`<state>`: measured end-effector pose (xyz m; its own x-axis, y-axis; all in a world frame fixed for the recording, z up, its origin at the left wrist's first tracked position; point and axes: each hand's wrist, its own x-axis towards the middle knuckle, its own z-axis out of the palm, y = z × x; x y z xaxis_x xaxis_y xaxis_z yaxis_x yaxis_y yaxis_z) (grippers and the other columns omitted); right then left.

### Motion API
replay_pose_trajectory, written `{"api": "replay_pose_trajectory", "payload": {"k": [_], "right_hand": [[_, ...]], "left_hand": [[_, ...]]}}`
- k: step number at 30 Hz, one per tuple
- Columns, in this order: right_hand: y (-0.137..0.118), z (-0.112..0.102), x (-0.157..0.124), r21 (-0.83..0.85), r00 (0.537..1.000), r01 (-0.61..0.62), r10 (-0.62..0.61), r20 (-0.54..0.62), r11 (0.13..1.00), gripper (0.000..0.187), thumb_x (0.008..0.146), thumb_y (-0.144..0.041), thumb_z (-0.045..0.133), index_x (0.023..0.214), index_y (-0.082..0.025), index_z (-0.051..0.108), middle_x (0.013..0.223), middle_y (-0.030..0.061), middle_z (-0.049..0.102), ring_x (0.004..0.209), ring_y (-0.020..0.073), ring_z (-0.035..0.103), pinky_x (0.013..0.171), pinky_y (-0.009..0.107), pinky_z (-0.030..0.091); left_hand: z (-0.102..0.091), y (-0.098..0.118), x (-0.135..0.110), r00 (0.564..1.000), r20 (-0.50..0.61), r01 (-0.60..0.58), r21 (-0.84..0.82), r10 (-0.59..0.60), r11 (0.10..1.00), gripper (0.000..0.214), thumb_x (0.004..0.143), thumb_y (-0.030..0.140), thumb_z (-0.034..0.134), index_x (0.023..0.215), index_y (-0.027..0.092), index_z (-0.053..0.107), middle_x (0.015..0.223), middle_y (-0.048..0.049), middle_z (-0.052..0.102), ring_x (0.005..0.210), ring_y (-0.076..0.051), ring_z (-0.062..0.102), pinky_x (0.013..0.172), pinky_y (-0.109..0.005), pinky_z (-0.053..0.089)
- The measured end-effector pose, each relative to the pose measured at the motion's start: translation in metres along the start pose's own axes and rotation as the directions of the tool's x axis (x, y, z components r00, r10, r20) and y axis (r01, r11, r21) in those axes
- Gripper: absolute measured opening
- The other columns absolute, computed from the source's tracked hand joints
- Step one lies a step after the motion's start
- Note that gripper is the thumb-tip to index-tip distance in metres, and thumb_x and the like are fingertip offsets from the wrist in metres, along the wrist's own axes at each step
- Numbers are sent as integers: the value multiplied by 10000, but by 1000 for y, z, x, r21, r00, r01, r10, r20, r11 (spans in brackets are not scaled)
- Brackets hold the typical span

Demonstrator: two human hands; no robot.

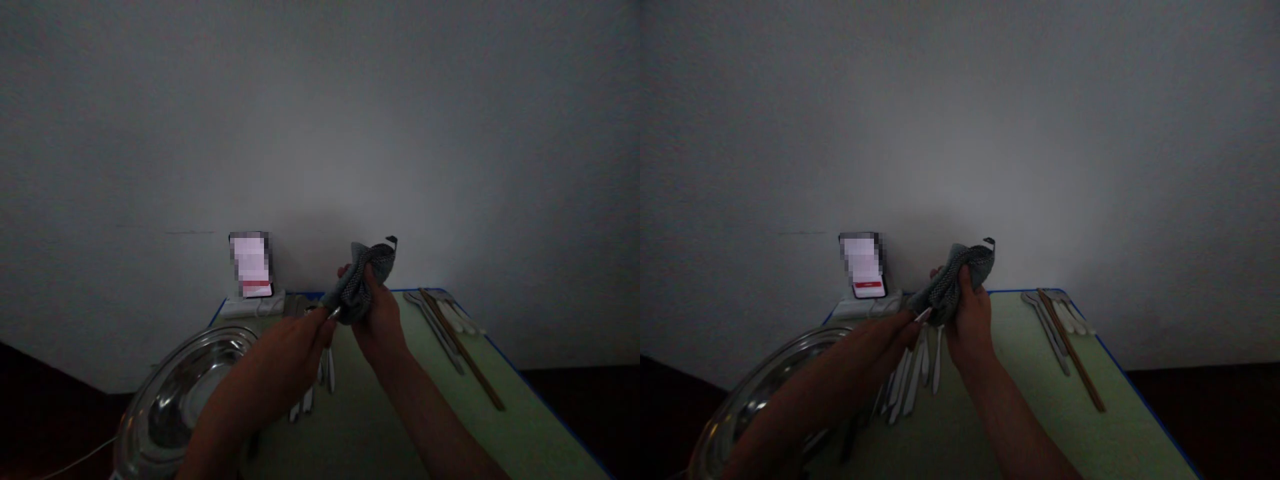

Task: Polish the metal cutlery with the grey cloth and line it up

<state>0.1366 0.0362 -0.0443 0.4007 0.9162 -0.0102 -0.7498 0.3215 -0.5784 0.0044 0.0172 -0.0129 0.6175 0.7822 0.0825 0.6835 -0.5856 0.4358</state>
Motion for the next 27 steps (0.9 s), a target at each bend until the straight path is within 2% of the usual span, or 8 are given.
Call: {"api": "replay_pose_trajectory", "payload": {"k": [5,8,13,16,18,20,23,27], "right_hand": [[10,2,-5,42,995,-91,92,-28,995,162,801,-294,577,785,-152,654,728,21,704,676,105,651,746,240,511],[8,-1,1,27,997,-74,75,-18,997,158,786,-288,592,790,-145,661,771,32,710,705,111,657,757,238,512],[-8,-14,18,-116,984,175,-175,17,978,211,731,-290,645,886,-147,647,825,33,712,775,146,663,792,304,514],[-22,-23,23,-360,916,398,-386,106,844,276,699,-329,673,905,-147,646,840,38,706,782,171,659,768,339,514],[-28,-23,20,-448,878,467,-461,131,762,261,696,-331,675,877,-144,656,829,41,705,786,173,654,754,323,511],[-28,-17,13,-393,896,439,-428,120,808,251,728,-355,641,867,-147,660,829,46,709,790,174,655,735,314,515],[-19,-4,3,-181,967,254,-246,65,950,235,780,-372,582,849,-161,661,803,25,714,764,145,661,717,274,517],[-4,6,-7,-13,999,44,-44,-5,999,235,839,-315,516,753,-152,663,694,0,705,660,85,650,677,195,503]], "left_hand": [[14,-2,13,1000,-25,19,65,-17,998,304,921,262,251,949,176,540,878,-93,651,793,-223,619,700,-327,430],[14,-3,15,1000,-12,-6,23,6,1000,309,926,283,252,960,178,540,853,-80,651,755,-212,619,670,-313,428],[-4,-7,2,999,26,-39,-84,42,996,318,930,380,282,930,232,563,845,-9,655,759,-177,615,679,-277,420],[-16,-11,-11,999,22,-22,-105,25,994,307,908,425,323,932,266,585,849,7,657,763,-174,611,678,-267,420],[-21,-12,-16,1000,-2,-8,-116,8,993,307,897,448,339,946,277,589,797,17,654,695,-164,603,640,-259,418],[-22,-10,-18,1000,-19,-12,-118,10,993,305,894,448,344,925,272,592,740,24,646,628,-155,588,611,-255,413],[-17,-5,-15,999,-28,-30,-79,28,996,300,903,413,327,894,258,584,759,13,653,660,-168,596,637,-268,412],[-4,-3,-6,1000,-12,-14,0,14,1000,306,921,372,287,1019,249,550,838,-23,663,732,-198,611,669,-297,422]]}}
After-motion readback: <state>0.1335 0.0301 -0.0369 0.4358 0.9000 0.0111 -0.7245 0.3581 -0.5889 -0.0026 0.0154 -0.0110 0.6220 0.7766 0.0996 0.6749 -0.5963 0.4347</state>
